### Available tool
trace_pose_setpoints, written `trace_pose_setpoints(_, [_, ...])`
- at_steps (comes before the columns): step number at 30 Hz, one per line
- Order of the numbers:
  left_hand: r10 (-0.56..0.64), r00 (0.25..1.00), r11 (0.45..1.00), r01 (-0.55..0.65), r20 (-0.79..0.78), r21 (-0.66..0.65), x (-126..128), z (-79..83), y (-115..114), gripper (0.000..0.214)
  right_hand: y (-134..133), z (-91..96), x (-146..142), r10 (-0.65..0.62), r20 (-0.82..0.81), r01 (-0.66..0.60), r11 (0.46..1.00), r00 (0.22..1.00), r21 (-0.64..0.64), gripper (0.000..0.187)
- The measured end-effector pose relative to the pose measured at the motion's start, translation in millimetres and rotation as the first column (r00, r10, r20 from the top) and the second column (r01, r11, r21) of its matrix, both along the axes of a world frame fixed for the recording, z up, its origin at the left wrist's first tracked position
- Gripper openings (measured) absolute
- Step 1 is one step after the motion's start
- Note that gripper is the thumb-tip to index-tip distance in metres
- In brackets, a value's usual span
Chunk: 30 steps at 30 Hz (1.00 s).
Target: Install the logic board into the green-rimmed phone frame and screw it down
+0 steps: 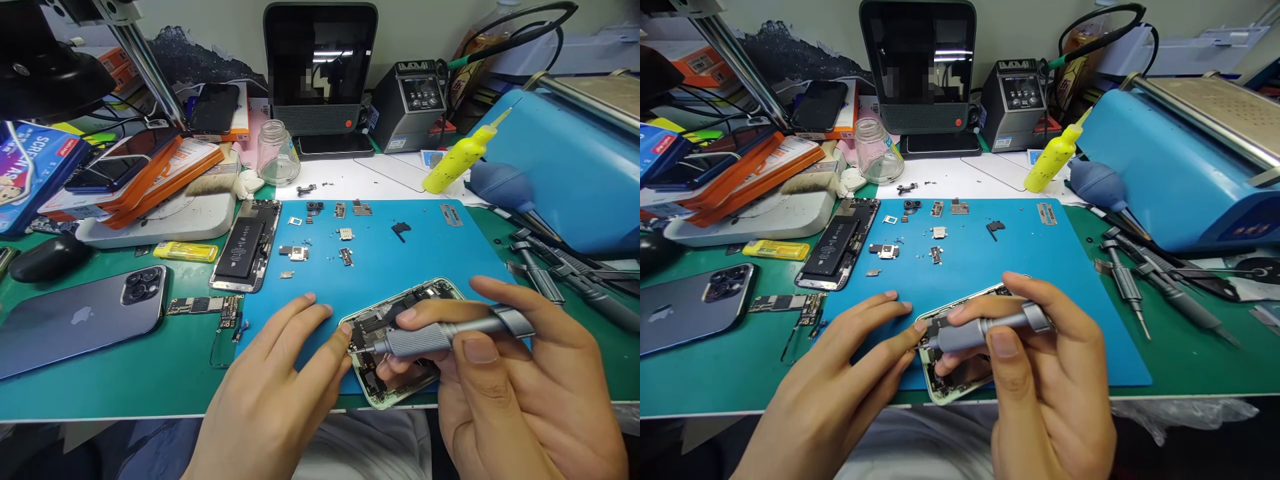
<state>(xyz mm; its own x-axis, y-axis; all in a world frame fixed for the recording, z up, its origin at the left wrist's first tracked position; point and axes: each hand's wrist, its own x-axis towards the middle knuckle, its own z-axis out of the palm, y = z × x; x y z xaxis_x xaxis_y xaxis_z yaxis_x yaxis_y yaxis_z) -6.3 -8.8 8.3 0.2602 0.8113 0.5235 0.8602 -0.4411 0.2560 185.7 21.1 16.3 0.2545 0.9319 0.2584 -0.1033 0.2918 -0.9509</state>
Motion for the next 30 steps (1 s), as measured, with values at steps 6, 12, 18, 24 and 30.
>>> trace_pose_setpoints(6, [-0.003, 1.0, 1.0, 0.003, -0.002, 0.0, -2, -2.7, -1, 0.031, 1, 0.1, 0, 0.022, -0.005, -0.022, 1.0, 1.0, 0.006, 0.031])
trace_pose_setpoints(12, [0.01, 1.0, 1.0, -0.01, -0.009, -0.003, 0, -5.2, -3, 0.032, -2, 1.1, 3, 0.012, 0.037, -0.011, 0.999, 0.999, -0.047, 0.027])
trace_pose_setpoints(18, [-0.004, 1.0, 1.0, 0.004, -0.009, -0.008, -3, -4.7, 0, 0.031, 10, 2.8, 1, 0.052, 0.07, -0.055, 0.998, 0.996, 0.034, 0.04])
trace_pose_setpoints(24, [-0.011, 1.0, 1.0, 0.011, -0.009, -0.007, -2, -3.1, -2, 0.031, 9, 2.0, 3, 0.046, 0.074, -0.049, 0.998, 0.996, 0.039, 0.036])
trace_pose_setpoints(30, [0.0, 1.0, 1.0, 0.0, -0.003, -0.005, -1, -3.9, -4, 0.031, 0, -0.3, 5, 0.043, 0.031, -0.043, 0.999, 0.999, 0.005, 0.028])
